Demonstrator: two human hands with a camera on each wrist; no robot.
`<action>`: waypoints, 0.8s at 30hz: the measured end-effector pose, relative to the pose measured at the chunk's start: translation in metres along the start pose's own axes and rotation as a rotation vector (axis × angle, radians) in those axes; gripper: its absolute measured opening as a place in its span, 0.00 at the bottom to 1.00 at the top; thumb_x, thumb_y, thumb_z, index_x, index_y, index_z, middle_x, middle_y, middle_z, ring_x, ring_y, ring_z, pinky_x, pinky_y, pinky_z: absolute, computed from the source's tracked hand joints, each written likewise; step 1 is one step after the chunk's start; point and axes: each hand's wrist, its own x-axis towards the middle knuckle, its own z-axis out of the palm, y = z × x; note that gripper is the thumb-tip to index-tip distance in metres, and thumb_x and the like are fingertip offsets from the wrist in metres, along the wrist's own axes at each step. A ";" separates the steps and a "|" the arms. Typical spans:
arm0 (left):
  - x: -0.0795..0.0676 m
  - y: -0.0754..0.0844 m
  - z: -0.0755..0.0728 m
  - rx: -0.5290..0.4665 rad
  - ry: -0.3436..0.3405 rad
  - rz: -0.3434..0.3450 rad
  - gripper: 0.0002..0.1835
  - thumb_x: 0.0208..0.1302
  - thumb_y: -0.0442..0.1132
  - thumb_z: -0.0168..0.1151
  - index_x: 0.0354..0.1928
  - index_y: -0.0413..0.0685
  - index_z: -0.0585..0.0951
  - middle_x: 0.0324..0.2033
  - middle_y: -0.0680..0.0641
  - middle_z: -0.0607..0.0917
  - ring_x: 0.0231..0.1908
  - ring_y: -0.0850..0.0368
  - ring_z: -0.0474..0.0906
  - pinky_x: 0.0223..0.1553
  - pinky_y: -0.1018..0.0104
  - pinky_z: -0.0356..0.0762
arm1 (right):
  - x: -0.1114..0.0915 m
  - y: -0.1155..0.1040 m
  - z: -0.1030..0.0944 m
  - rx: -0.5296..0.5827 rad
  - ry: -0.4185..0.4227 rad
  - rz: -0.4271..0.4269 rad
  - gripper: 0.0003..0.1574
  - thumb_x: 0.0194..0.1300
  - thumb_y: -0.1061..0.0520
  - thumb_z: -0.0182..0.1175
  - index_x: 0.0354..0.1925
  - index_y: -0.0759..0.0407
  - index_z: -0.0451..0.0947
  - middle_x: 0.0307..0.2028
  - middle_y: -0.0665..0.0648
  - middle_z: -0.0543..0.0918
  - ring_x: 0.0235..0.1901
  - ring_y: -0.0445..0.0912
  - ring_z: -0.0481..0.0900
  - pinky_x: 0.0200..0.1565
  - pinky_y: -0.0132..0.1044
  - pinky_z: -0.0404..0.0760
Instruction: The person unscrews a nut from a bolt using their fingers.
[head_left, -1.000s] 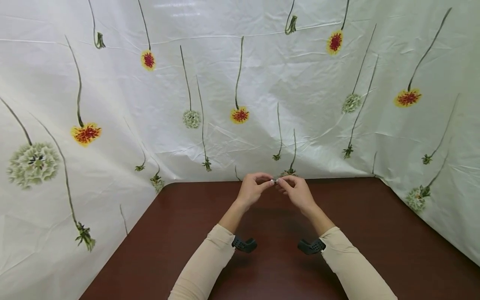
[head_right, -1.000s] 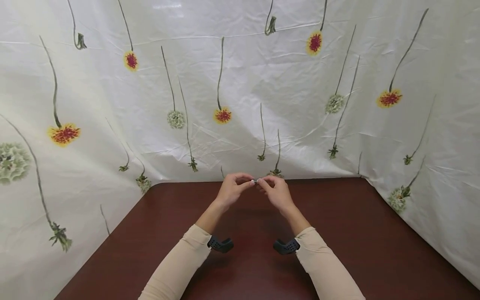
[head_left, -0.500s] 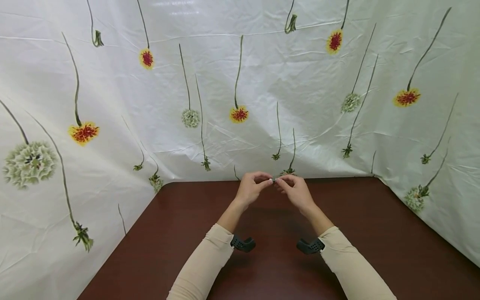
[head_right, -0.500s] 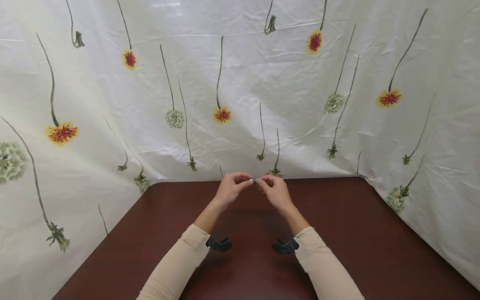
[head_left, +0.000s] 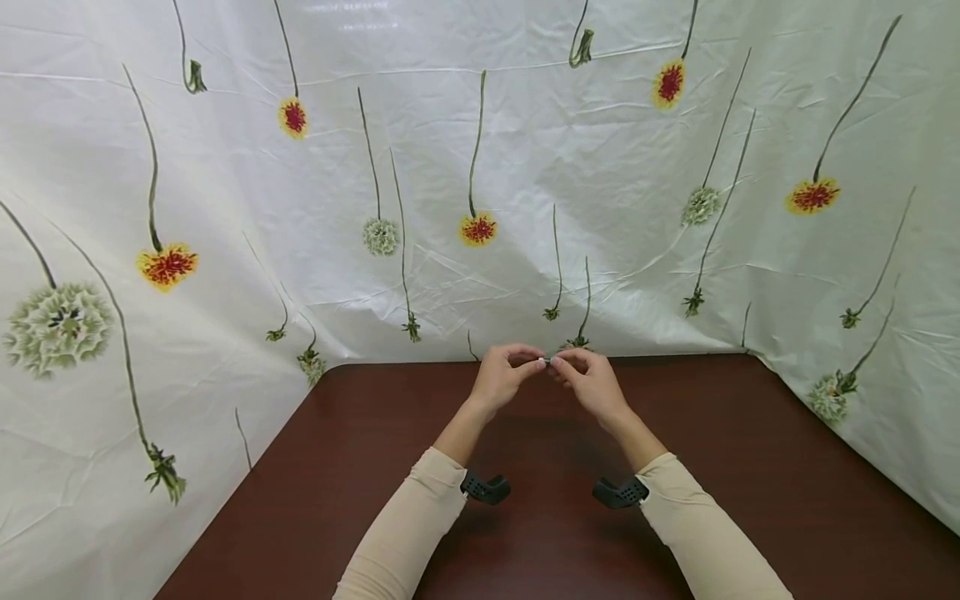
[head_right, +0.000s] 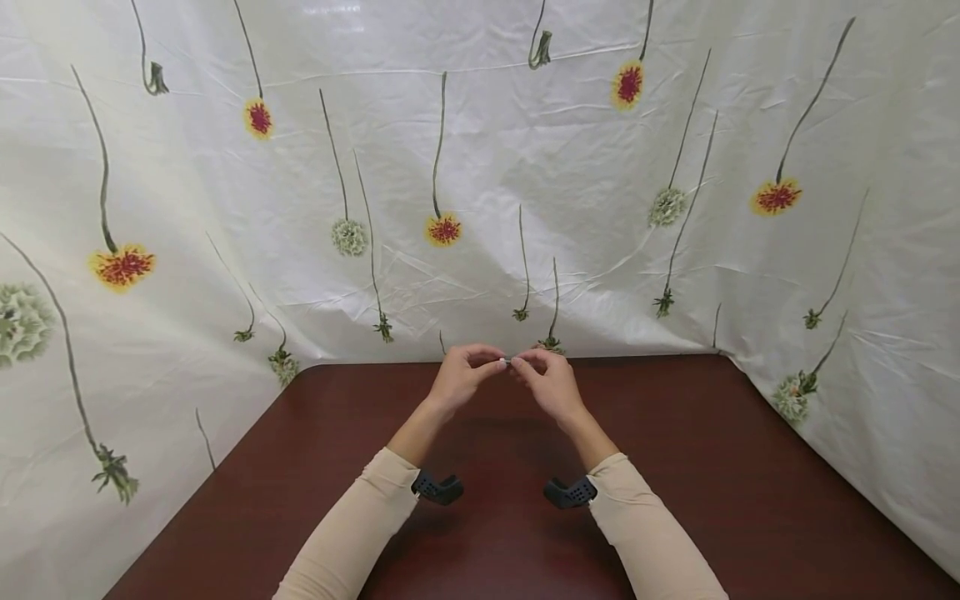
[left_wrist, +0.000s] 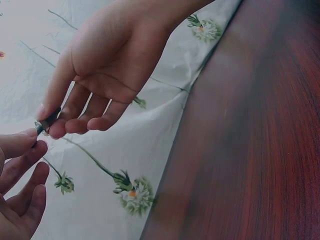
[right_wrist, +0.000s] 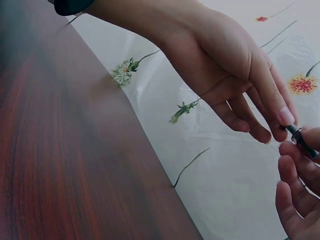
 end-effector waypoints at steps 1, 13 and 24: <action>0.000 0.000 0.000 -0.003 -0.001 0.001 0.10 0.57 0.42 0.67 0.40 0.47 0.85 0.32 0.56 0.85 0.37 0.60 0.80 0.38 0.59 0.75 | 0.000 0.000 0.000 -0.001 -0.002 -0.008 0.14 0.64 0.52 0.60 0.42 0.62 0.79 0.35 0.64 0.82 0.35 0.55 0.81 0.41 0.56 0.75; 0.001 0.001 0.000 -0.001 -0.004 0.002 0.08 0.57 0.42 0.67 0.38 0.49 0.85 0.32 0.56 0.85 0.37 0.60 0.80 0.38 0.60 0.75 | 0.001 0.004 0.002 -0.028 0.028 -0.017 0.18 0.64 0.50 0.60 0.47 0.60 0.77 0.39 0.61 0.82 0.36 0.57 0.81 0.37 0.48 0.78; 0.001 0.000 0.000 0.013 -0.007 0.004 0.09 0.57 0.40 0.67 0.39 0.45 0.85 0.32 0.56 0.85 0.37 0.60 0.80 0.38 0.61 0.75 | 0.001 0.004 0.003 -0.019 0.057 -0.030 0.11 0.63 0.56 0.61 0.42 0.62 0.79 0.35 0.58 0.83 0.35 0.55 0.81 0.37 0.46 0.79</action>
